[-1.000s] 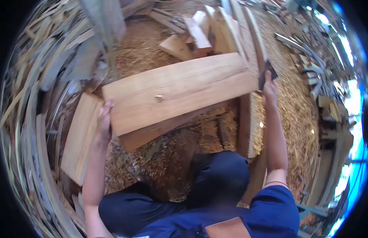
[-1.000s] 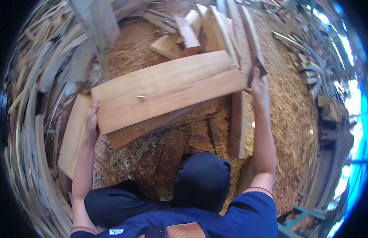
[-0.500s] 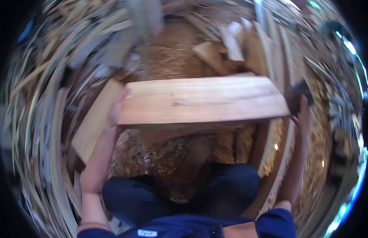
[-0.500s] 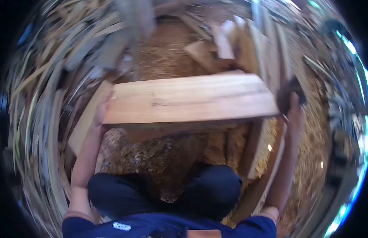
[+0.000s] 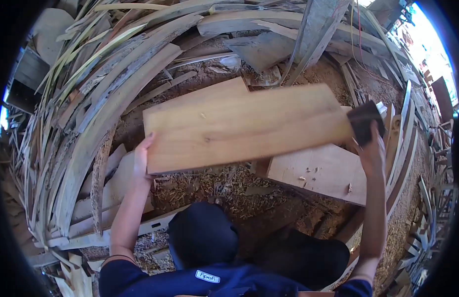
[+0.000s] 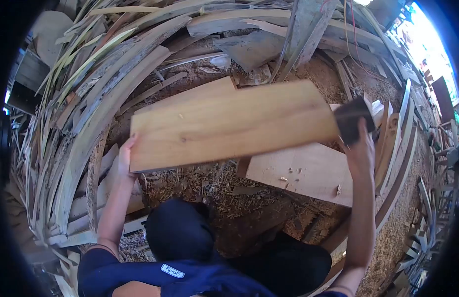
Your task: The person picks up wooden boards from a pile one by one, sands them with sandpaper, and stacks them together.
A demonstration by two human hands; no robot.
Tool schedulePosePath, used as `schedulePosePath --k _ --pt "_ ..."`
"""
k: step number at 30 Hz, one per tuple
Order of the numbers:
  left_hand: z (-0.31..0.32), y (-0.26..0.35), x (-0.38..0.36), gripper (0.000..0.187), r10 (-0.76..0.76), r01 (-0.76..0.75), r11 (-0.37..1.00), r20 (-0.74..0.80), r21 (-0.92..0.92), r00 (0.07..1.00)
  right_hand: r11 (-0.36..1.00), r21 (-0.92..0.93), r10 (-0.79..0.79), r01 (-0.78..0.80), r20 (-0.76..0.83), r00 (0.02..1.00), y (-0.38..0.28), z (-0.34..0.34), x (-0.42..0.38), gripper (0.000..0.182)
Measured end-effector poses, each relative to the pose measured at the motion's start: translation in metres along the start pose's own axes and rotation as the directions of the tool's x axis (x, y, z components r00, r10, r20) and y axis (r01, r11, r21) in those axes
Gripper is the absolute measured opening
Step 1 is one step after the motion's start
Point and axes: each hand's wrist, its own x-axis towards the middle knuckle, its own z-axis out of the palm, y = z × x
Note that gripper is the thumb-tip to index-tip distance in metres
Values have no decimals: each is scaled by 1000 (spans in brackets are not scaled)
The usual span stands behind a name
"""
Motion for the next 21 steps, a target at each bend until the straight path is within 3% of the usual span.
schedulePosePath --k 3,4,6,8,9,13,15,17,21 --pt "-16 24 8 46 140 -134 978 30 -159 990 1000 -2 -4 4 1 1000 32 9 53 32" --pt "-33 28 20 46 144 -138 979 29 -153 989 999 25 32 -32 28 999 31 17 51 32" --pt "-77 30 59 44 226 -230 973 -136 -11 965 997 59 51 -53 38 998 24 22 40 32" --pt "-105 38 95 43 283 -284 959 -63 0 957 993 -114 -9 14 48 999 14 14 11 35" --pt "-121 34 105 43 325 -325 946 -35 -2 945 993 -117 -12 14 19 1000 11 3 -1 35" --pt "-164 22 139 44 207 -206 978 -42 9 978 974 -225 -79 37 -183 980 -4 -70 -35 40" --pt "-176 5 144 46 290 -290 957 -46 -1 956 975 -223 -73 9 -281 957 -9 -112 -52 40" --pt "-198 -1 151 46 237 -234 971 -96 40 967 966 -258 -133 14 -450 883 -13 -146 -70 37" --pt "-205 -15 157 46 252 -241 966 -131 94 959 974 -226 -125 2 -529 839 -19 -190 -99 35"
